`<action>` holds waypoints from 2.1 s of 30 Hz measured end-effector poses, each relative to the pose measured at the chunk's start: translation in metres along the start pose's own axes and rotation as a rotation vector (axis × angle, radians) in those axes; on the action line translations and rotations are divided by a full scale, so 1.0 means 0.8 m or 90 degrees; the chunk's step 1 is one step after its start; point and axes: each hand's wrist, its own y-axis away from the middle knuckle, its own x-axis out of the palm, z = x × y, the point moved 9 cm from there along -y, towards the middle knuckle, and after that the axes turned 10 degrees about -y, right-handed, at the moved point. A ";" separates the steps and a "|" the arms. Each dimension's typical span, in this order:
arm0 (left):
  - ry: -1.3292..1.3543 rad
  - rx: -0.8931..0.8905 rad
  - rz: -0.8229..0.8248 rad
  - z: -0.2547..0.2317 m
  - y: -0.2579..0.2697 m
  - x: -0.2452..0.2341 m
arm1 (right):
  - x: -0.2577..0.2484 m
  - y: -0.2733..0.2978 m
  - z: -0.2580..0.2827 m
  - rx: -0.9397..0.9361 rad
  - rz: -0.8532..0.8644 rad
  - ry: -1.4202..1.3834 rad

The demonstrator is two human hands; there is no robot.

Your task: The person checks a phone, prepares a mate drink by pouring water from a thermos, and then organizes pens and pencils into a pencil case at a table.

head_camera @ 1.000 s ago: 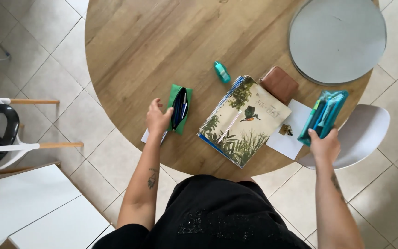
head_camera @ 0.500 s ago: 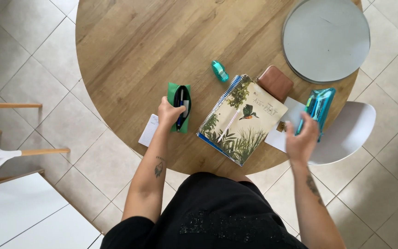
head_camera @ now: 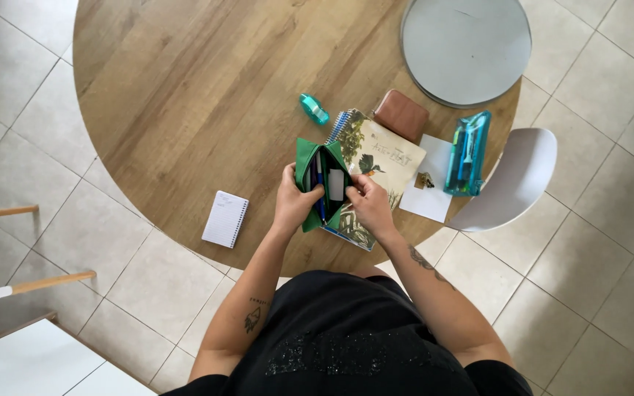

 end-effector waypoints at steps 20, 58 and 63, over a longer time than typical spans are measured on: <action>0.062 0.012 0.039 -0.005 -0.002 0.048 | -0.021 0.043 0.076 -0.161 -0.016 0.107; 0.115 -0.071 0.081 0.007 0.026 0.065 | -0.113 0.023 -0.007 0.007 -0.191 -0.359; 0.154 -0.063 0.106 0.004 0.027 0.068 | -0.116 0.030 0.011 -0.035 -0.190 -0.381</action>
